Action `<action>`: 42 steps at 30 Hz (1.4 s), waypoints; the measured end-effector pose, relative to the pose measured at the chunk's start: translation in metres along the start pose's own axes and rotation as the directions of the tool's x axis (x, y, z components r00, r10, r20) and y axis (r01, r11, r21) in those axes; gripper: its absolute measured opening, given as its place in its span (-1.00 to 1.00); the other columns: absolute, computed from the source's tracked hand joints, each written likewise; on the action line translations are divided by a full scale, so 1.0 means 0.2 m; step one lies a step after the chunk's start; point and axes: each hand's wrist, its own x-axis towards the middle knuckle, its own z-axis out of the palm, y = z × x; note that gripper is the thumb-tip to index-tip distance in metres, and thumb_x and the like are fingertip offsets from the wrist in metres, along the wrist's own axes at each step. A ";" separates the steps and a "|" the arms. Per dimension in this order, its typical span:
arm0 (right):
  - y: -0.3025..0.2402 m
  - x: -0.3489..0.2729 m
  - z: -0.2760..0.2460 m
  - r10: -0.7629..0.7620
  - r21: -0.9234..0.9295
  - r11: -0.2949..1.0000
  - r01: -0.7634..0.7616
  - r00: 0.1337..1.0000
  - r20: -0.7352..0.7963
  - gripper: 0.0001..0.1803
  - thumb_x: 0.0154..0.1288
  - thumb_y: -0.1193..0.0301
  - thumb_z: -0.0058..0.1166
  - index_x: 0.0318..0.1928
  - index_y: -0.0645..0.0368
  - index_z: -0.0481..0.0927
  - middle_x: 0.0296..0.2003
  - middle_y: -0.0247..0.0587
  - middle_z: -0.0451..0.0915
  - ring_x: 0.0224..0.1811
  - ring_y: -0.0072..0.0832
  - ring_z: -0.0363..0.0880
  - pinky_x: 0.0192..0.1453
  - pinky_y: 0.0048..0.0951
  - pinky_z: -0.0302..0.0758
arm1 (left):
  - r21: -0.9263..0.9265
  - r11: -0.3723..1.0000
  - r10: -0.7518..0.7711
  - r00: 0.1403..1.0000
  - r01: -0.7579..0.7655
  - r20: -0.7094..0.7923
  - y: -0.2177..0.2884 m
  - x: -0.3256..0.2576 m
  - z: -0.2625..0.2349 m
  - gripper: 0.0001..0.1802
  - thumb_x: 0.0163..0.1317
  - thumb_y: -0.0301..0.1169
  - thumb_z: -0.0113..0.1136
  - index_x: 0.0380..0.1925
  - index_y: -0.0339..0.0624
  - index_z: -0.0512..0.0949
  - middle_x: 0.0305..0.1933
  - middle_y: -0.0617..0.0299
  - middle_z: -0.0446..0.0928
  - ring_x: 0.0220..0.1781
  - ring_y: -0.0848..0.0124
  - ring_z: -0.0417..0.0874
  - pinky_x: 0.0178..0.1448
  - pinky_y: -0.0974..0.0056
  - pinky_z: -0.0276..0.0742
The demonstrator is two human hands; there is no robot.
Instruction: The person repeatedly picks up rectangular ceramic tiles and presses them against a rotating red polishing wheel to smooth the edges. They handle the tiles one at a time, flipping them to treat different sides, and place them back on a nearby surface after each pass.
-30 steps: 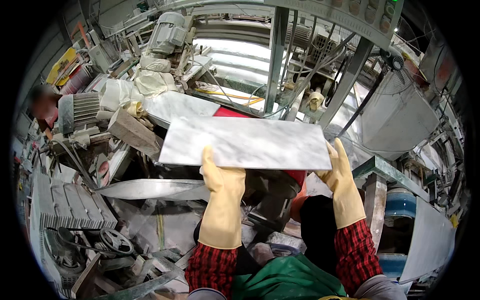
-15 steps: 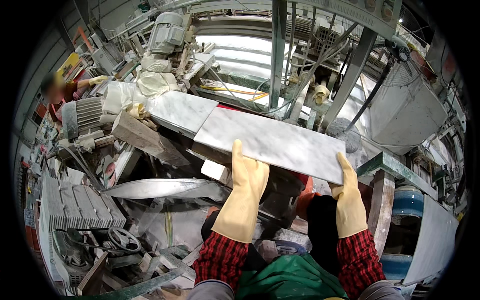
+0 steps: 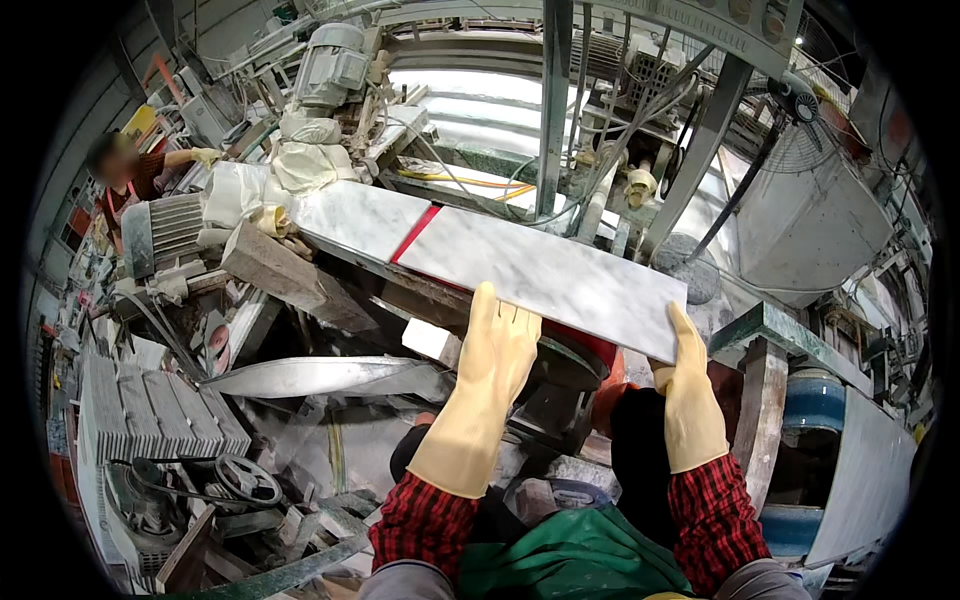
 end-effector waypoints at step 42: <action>0.24 0.12 0.13 -0.191 -0.553 0.755 0.352 0.925 0.328 -0.28 0.31 0.17 0.22 0.38 0.16 0.29 0.17 -0.13 0.52 0.16 -0.36 0.48 0.24 -0.40 0.36 | -0.142 -0.936 0.160 0.748 0.322 0.644 0.14 -0.41 0.19 -0.30 0.41 -0.08 0.13 0.40 -0.19 0.21 0.36 -0.14 0.34 0.27 0.12 0.50 0.32 0.10 0.50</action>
